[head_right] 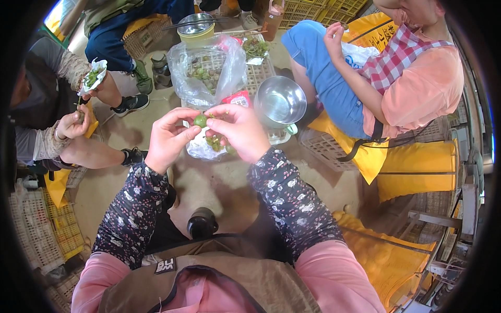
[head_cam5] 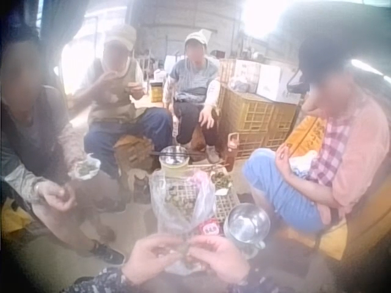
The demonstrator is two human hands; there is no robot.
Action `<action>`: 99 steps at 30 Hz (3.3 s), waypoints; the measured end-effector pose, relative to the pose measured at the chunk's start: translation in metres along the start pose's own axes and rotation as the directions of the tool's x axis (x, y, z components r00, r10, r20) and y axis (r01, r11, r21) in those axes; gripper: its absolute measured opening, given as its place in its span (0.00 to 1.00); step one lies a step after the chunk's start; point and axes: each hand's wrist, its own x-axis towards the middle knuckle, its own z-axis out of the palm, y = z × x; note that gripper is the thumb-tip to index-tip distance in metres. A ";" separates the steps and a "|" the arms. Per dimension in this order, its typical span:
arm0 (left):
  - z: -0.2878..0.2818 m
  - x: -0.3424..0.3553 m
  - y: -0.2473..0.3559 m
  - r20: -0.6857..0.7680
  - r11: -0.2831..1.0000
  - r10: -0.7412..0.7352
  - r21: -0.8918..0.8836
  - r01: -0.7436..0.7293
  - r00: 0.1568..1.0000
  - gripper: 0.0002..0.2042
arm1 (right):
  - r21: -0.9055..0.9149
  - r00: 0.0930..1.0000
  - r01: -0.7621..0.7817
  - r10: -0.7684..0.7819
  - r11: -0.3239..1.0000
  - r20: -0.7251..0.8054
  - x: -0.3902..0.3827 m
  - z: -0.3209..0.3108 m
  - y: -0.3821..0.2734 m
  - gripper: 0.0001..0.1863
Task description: The person picks individual green grapes from a cluster, removing stems and placing the fruit onto a tray while others sit nearby doing the same.
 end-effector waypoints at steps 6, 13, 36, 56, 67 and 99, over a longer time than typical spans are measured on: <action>0.002 0.000 0.003 -0.004 0.997 -0.047 -0.060 0.047 0.999 0.15 | -0.028 0.999 0.020 -0.021 0.999 -0.024 -0.001 -0.002 0.000 0.09; -0.007 -0.001 -0.005 -0.044 0.999 0.043 0.034 -0.042 0.998 0.10 | -0.029 0.998 0.024 -0.026 0.999 -0.057 0.000 -0.003 0.001 0.07; -0.006 0.003 -0.007 -0.140 0.992 -0.010 0.125 0.027 0.990 0.02 | 0.027 0.987 0.075 -0.071 0.997 -0.143 0.003 -0.008 -0.004 0.07; -0.004 0.002 -0.005 -0.064 0.926 0.022 0.377 0.004 0.998 0.04 | 0.162 0.991 0.049 -0.028 0.986 -0.129 0.005 -0.012 -0.010 0.09; -0.003 -0.002 0.007 -0.153 0.963 0.014 0.267 0.028 0.988 0.10 | 0.324 0.998 0.027 -0.007 0.946 -0.063 0.006 -0.017 -0.008 0.09; 0.060 -0.055 0.113 0.620 0.344 0.469 -0.784 0.517 0.629 0.08 | 0.274 0.993 0.087 -0.062 0.958 -0.099 0.006 -0.027 -0.003 0.11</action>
